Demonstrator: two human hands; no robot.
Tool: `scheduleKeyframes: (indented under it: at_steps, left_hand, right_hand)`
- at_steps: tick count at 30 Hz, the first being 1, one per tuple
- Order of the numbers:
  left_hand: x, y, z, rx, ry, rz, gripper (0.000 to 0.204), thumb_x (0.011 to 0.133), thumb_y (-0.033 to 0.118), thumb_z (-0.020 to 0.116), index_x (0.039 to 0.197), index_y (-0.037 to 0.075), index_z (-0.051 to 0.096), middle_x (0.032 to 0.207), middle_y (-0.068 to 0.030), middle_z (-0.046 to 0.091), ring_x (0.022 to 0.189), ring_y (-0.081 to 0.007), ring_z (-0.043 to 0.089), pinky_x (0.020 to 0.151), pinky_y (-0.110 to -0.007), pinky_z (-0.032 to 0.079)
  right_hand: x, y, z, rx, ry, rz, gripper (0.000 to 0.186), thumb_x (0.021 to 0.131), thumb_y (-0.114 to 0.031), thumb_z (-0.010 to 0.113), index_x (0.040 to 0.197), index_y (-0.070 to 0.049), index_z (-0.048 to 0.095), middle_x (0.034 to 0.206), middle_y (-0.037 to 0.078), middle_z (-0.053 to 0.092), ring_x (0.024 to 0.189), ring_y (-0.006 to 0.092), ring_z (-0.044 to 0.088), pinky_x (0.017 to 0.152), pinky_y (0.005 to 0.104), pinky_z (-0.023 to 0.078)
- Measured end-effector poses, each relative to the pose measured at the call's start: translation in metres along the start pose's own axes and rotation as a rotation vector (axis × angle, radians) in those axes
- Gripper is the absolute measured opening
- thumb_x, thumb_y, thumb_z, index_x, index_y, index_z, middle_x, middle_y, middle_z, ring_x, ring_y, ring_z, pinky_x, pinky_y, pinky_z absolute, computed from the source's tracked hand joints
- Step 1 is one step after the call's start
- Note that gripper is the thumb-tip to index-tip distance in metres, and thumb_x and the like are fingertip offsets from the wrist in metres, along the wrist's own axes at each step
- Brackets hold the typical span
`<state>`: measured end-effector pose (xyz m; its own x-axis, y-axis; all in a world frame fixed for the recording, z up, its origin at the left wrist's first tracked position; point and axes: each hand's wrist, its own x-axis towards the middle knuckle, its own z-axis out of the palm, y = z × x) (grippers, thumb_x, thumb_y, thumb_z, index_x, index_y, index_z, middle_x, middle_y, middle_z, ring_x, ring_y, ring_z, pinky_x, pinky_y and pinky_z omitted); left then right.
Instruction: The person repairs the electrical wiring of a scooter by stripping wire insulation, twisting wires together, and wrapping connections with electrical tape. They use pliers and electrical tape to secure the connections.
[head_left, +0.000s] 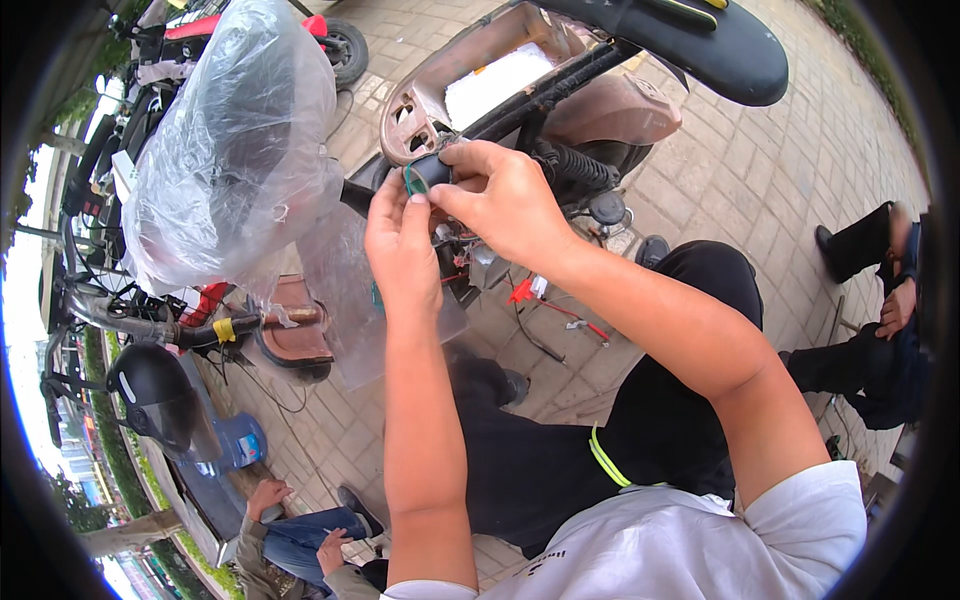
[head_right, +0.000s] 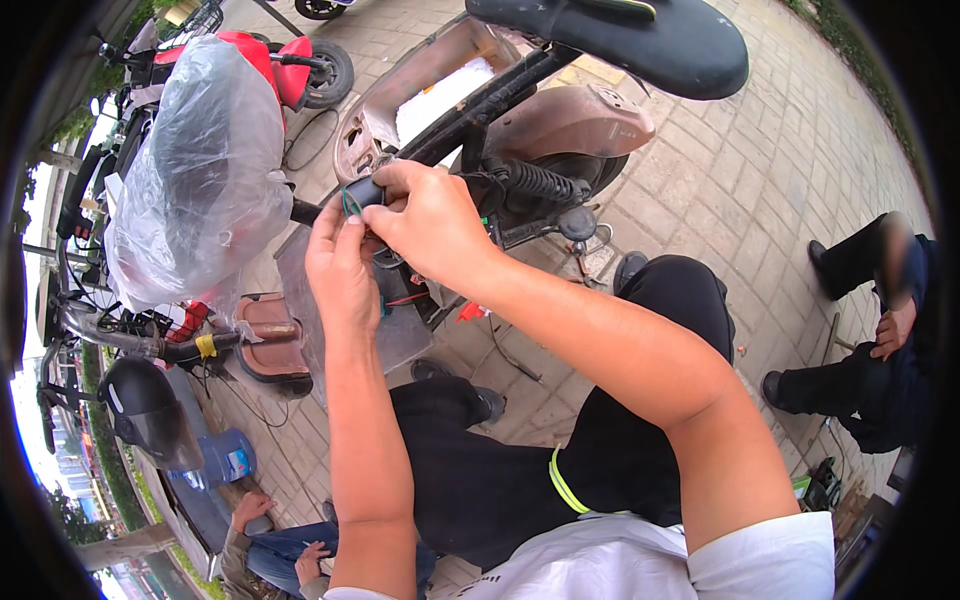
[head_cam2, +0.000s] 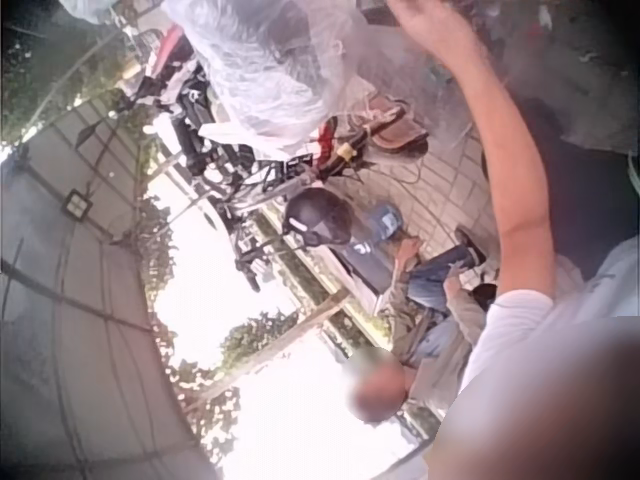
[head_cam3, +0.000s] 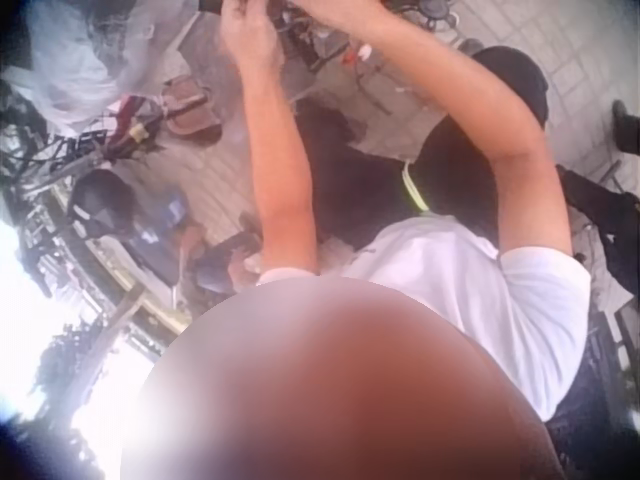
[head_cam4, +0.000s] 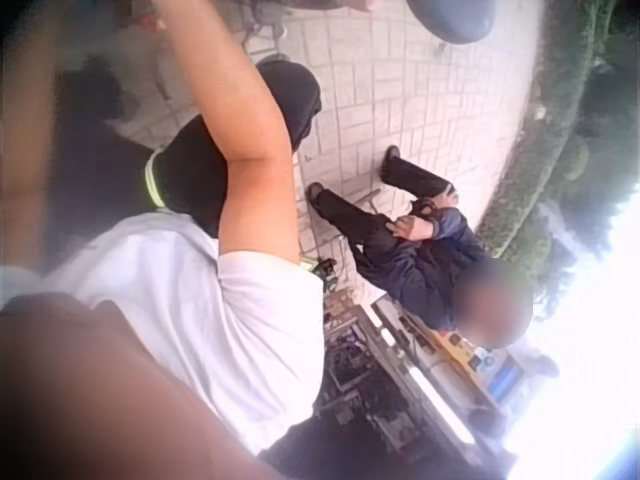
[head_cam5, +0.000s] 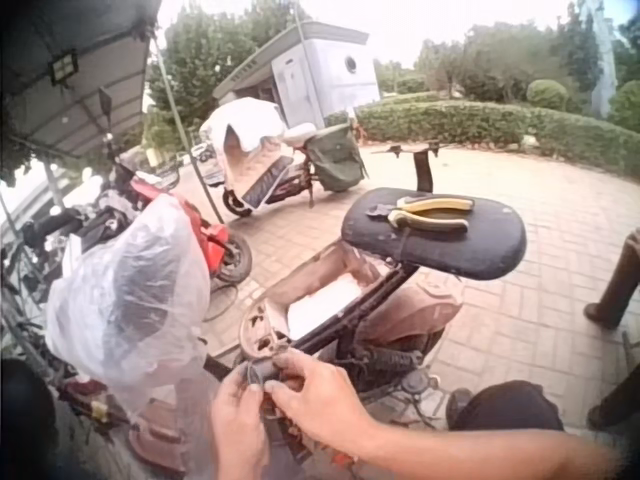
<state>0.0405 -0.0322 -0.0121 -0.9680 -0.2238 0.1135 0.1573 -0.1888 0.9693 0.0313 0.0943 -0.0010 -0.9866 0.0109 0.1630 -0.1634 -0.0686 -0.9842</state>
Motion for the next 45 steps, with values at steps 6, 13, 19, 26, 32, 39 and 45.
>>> scheduleKeyframes:
  at_steps: [6,13,19,26,32,39,45]
  left_hand:
    - [0.010,-0.009,-0.006,-0.035,-0.006,-0.112,0.031,0.100,0.004,0.052,0.128,-0.008,0.056,0.104,-0.0094,0.067,0.083,-0.0124,0.065,0.075,-0.028,0.055]
    - [-0.004,-0.006,0.001,0.001,0.016,-0.041,0.030,0.100,0.005,0.056,0.127,-0.009,0.059,0.108,-0.0094,0.068,0.088,-0.0110,0.064,0.078,-0.027,0.053]
    - [-0.009,-0.007,-0.004,0.184,-0.024,0.127,0.029,0.100,0.012,0.061,0.122,-0.006,0.065,0.104,-0.0061,0.068,0.091,-0.0101,0.062,0.080,-0.025,0.050]
    - [0.000,-0.001,-0.014,0.407,0.008,0.138,0.017,0.097,0.012,0.065,0.100,-0.004,0.068,0.097,-0.0055,0.069,0.084,-0.0101,0.060,0.075,-0.028,0.050]
    - [-0.002,-0.005,-0.015,0.620,0.011,0.328,0.014,0.096,0.012,0.066,0.098,-0.002,0.067,0.089,-0.0021,0.066,0.082,-0.0096,0.055,0.075,-0.027,0.046]
    - [-0.007,0.000,-0.008,0.924,0.006,0.607,0.008,0.089,0.008,0.067,0.095,0.003,0.066,0.090,-0.0115,0.063,0.087,-0.0323,0.053,0.081,-0.041,0.044]
    - [-0.010,-0.001,-0.007,1.066,0.033,0.754,0.010,0.090,0.007,0.065,0.098,0.001,0.064,0.098,-0.0148,0.060,0.089,-0.0329,0.054,0.084,-0.042,0.043]
  right_hand:
    - [-0.008,0.007,-0.002,-0.192,-0.003,-0.166,0.030,0.081,-0.012,0.074,0.105,0.005,0.068,0.087,0.019,0.069,0.078,0.0320,0.069,0.072,0.0403,0.054]
    - [-0.005,0.011,-0.016,-0.493,-0.070,-0.315,0.026,0.082,-0.018,0.074,0.094,0.005,0.067,0.089,0.021,0.066,0.081,0.0379,0.065,0.070,0.0437,0.053]
    - [-0.005,-0.004,-0.013,-0.171,-0.081,-0.114,0.028,0.083,-0.020,0.075,0.093,0.004,0.066,0.075,0.019,0.067,0.065,0.0297,0.067,0.062,0.0373,0.052]
    - [-0.004,-0.008,-0.020,-0.260,-0.086,-0.042,0.027,0.084,-0.016,0.076,0.094,0.007,0.066,0.070,0.019,0.068,0.063,0.0240,0.068,0.060,0.0366,0.052]
    - [-0.004,-0.009,-0.025,-0.221,-0.099,-0.019,0.027,0.084,-0.015,0.075,0.095,0.008,0.066,0.072,0.017,0.069,0.063,0.0200,0.067,0.060,0.0350,0.051]
    - [0.003,-0.025,-0.022,-0.279,-0.065,-0.082,0.031,0.084,-0.020,0.075,0.094,0.010,0.068,0.069,0.018,0.068,0.060,0.0193,0.065,0.058,0.0336,0.051]
    - [0.000,-0.033,-0.014,-0.180,-0.174,-0.085,0.027,0.092,-0.017,0.063,0.099,0.008,0.069,0.076,0.020,0.070,0.062,0.0246,0.067,0.061,0.0356,0.052]
